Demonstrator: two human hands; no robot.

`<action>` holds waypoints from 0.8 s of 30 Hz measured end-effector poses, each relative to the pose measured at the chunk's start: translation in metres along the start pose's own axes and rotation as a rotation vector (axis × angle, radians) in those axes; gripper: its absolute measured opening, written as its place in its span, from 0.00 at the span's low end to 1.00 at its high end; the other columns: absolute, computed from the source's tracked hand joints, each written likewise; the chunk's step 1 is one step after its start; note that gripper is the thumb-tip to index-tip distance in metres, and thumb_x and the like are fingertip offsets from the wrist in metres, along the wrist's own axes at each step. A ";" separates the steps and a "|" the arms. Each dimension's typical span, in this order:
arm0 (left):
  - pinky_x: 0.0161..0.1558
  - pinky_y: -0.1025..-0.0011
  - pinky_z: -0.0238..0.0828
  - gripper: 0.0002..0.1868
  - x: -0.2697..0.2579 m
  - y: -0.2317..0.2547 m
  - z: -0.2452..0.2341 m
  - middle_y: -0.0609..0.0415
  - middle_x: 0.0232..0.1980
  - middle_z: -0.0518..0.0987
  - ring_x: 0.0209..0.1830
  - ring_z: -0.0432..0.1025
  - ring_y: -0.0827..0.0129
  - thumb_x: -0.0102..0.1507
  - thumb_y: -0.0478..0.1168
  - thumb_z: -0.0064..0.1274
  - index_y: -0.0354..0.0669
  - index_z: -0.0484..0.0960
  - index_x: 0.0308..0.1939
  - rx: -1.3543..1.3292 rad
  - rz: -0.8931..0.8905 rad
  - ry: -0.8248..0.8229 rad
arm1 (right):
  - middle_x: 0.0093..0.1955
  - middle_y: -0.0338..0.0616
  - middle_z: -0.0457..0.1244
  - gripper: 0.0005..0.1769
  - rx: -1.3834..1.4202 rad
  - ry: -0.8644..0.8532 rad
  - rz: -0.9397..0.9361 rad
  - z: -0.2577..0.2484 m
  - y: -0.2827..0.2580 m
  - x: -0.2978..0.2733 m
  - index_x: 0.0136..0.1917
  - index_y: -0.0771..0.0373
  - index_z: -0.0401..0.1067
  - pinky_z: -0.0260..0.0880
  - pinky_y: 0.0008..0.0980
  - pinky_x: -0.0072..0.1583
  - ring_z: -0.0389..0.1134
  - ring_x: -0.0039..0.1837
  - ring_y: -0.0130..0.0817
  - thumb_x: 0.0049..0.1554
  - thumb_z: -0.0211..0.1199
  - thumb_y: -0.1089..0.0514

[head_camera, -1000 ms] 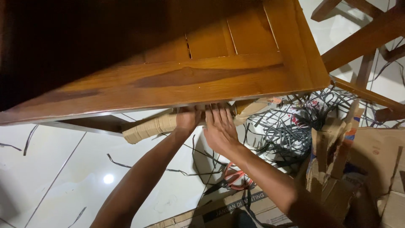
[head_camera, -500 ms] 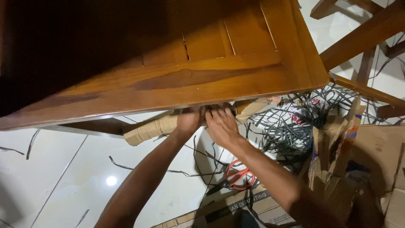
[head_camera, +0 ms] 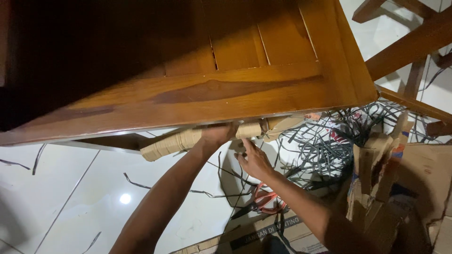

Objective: Wrapping wooden chair legs with protective cardboard and securing them with plastic ties

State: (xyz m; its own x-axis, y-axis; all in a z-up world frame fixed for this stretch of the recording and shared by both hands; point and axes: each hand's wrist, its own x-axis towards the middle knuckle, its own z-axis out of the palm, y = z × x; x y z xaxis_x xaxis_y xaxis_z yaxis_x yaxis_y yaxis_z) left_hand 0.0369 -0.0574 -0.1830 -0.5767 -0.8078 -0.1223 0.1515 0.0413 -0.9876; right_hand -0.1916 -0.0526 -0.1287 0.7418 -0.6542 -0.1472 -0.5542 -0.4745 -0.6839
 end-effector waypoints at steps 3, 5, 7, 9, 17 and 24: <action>0.55 0.59 0.75 0.20 0.000 0.007 0.003 0.43 0.55 0.80 0.49 0.76 0.55 0.63 0.39 0.52 0.32 0.80 0.57 -0.055 -0.037 0.024 | 0.65 0.65 0.62 0.42 0.140 -0.047 0.039 0.012 0.015 0.016 0.83 0.59 0.44 0.74 0.57 0.55 0.71 0.58 0.62 0.60 0.56 0.58; 0.54 0.61 0.74 0.18 0.000 0.012 0.004 0.45 0.52 0.80 0.47 0.76 0.56 0.64 0.40 0.51 0.32 0.80 0.55 -0.139 -0.101 0.062 | 0.65 0.66 0.63 0.40 0.286 -0.074 0.091 0.016 0.015 0.027 0.82 0.61 0.48 0.73 0.57 0.56 0.69 0.60 0.66 0.58 0.54 0.59; 0.54 0.62 0.74 0.18 0.000 0.015 0.005 0.46 0.51 0.80 0.46 0.76 0.57 0.65 0.40 0.50 0.33 0.80 0.54 -0.180 -0.133 0.081 | 0.62 0.68 0.65 0.35 0.347 -0.064 0.111 0.034 0.033 0.032 0.78 0.64 0.54 0.73 0.57 0.55 0.70 0.59 0.66 0.59 0.55 0.60; 0.54 0.63 0.74 0.17 0.001 0.018 0.004 0.47 0.50 0.80 0.45 0.76 0.57 0.65 0.40 0.49 0.33 0.80 0.54 -0.224 -0.168 0.100 | 0.60 0.71 0.66 0.30 0.404 -0.056 0.133 0.031 0.028 0.030 0.74 0.68 0.61 0.73 0.57 0.55 0.70 0.59 0.66 0.59 0.56 0.60; 0.52 0.69 0.72 0.15 0.011 0.020 -0.003 0.53 0.42 0.79 0.40 0.77 0.61 0.68 0.42 0.45 0.34 0.80 0.49 -0.472 -0.391 0.219 | 0.65 0.55 0.65 0.41 1.013 -0.002 0.407 0.013 -0.005 0.013 0.85 0.52 0.40 0.74 0.34 0.49 0.72 0.51 0.41 0.66 0.56 0.56; 0.50 0.73 0.71 0.15 0.012 -0.001 0.003 0.57 0.37 0.79 0.36 0.77 0.63 0.70 0.44 0.43 0.35 0.80 0.46 -0.626 -0.531 0.294 | 0.56 0.47 0.68 0.26 1.382 -0.140 0.449 0.027 0.028 0.039 0.70 0.52 0.67 0.71 0.41 0.53 0.72 0.52 0.42 0.58 0.62 0.62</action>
State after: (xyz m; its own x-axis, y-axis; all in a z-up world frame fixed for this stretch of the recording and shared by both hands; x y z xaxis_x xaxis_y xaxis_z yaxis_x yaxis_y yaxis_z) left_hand 0.0327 -0.0685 -0.1833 -0.6426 -0.6310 0.4346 -0.6155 0.0874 -0.7833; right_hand -0.1678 -0.0752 -0.1733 0.6825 -0.4916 -0.5408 -0.0074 0.7353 -0.6777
